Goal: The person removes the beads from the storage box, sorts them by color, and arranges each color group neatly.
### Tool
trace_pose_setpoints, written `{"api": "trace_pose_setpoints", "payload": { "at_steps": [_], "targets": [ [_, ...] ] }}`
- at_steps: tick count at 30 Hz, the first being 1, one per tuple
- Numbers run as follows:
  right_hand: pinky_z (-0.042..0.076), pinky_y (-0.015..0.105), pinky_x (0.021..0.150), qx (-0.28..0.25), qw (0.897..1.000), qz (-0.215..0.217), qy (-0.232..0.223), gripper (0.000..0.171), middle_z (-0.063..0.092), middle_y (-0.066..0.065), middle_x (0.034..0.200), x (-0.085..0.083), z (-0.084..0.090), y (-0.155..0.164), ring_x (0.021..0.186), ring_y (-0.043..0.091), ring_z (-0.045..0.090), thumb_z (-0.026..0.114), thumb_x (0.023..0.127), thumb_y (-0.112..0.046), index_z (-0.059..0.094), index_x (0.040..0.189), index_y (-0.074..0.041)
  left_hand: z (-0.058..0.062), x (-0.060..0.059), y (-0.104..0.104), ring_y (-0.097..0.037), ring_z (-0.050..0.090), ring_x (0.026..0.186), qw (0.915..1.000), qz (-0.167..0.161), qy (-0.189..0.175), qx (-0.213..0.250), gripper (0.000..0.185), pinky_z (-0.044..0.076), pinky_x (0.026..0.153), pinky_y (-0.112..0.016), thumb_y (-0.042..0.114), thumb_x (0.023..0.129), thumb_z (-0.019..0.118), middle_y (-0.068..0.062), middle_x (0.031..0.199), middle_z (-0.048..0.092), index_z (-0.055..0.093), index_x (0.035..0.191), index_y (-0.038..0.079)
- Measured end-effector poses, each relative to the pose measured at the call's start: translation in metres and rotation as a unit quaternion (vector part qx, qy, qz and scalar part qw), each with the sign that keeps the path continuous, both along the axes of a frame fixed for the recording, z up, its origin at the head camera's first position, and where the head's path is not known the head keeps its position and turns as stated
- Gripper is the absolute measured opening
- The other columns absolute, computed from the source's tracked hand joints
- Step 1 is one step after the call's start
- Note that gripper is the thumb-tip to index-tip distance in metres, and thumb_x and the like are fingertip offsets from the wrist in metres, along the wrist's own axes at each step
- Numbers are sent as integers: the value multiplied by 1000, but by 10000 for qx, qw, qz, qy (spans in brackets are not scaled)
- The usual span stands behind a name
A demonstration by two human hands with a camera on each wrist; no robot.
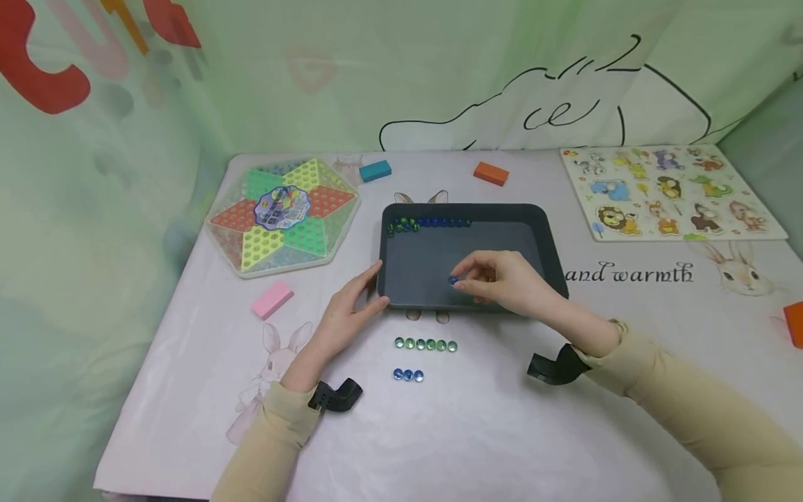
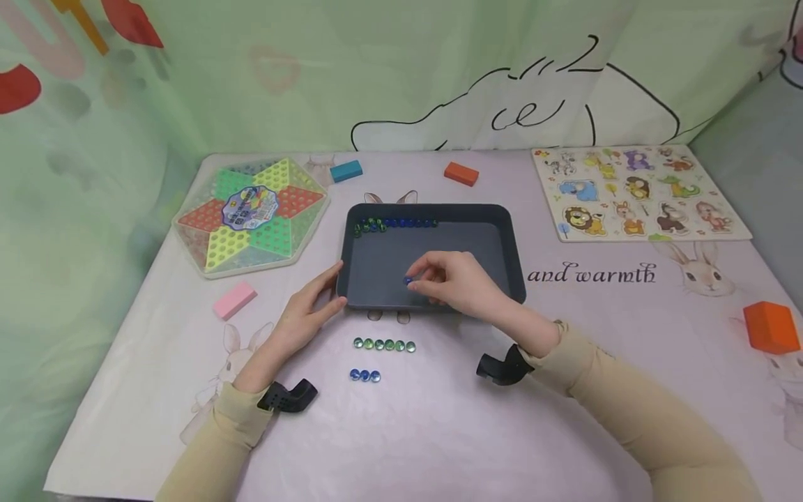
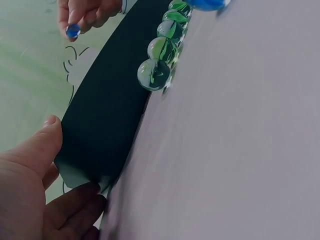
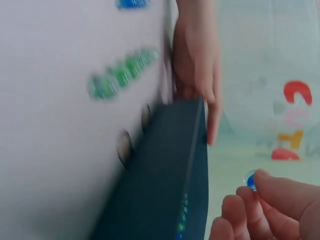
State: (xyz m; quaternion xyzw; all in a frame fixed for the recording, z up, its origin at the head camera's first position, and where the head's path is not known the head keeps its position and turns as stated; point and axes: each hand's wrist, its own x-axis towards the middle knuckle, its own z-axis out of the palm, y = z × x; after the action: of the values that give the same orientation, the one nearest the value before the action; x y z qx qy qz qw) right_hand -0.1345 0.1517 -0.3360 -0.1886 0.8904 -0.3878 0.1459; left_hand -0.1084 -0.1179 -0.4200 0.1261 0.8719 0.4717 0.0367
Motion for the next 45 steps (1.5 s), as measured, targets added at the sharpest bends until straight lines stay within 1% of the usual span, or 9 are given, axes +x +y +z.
{"api": "trace_pose_setpoints", "payload": {
  "at_steps": [2,5,11,17,20,23,29,37,45],
  "targets": [
    [46,25,51,9,9998,92,149,13,63,7,73,9,-4,-4,59,13,53,67,85,-16,68,96,-9,0,0,0,-22,35,135,10000,3,7,-11,60,28,112,-40,35,91,57,-6,145,38,32,145,27],
    [42,21,49,-18,9993,322,203,13,63,2,71,22,-11,-9,57,10,50,69,83,-15,68,95,-9,0,1,0,-22,35,135,10000,-3,15,-31,60,28,111,-41,36,91,57,-6,146,38,32,145,28],
    [42,19,46,-94,9951,958,209,13,60,-7,68,48,-26,-18,51,2,46,71,81,-14,68,93,-11,-1,0,0,-20,35,135,10000,-14,-23,-71,60,28,112,-39,37,91,56,-4,146,38,30,145,30],
    [40,16,49,241,9893,1388,369,10,55,-12,65,63,-39,-25,52,-3,41,70,82,-18,69,90,-14,0,0,0,-22,36,134,10000,-5,3,-71,60,28,111,-40,36,91,57,-5,145,39,31,145,28],
    [39,16,52,454,9869,1484,448,9,53,-13,63,67,-42,-27,53,-4,40,70,82,-19,69,89,-15,-1,0,0,-22,36,134,10000,6,-2,-61,60,29,111,-40,36,91,57,-6,145,39,31,145,28],
    [38,16,52,602,9853,1546,415,8,51,-14,62,69,-44,-28,54,-4,39,71,81,-19,69,88,-15,-1,-1,0,-22,36,134,10000,22,-9,-32,61,29,111,-41,36,91,58,-6,145,39,32,145,28],
    [36,15,52,735,9839,1563,462,7,49,-14,60,72,-47,-30,55,-4,39,72,80,-18,68,86,-16,-2,-1,0,-22,36,134,10000,26,-19,-5,60,29,111,-41,37,91,57,-5,145,39,32,144,27],
    [36,15,52,771,9832,1565,544,9,47,-14,60,73,-49,-31,54,-4,38,73,79,-19,68,86,-16,-1,0,0,-22,36,134,10000,2,28,-11,60,29,111,-42,36,91,58,-6,145,39,32,145,26],
    [36,15,53,764,9832,1574,521,13,49,-15,62,73,-49,-30,53,-4,38,73,78,-19,68,90,-14,-1,0,0,-22,35,134,10000,36,-56,4,60,29,111,-41,36,91,57,-5,145,39,32,144,29]
  ]
}}
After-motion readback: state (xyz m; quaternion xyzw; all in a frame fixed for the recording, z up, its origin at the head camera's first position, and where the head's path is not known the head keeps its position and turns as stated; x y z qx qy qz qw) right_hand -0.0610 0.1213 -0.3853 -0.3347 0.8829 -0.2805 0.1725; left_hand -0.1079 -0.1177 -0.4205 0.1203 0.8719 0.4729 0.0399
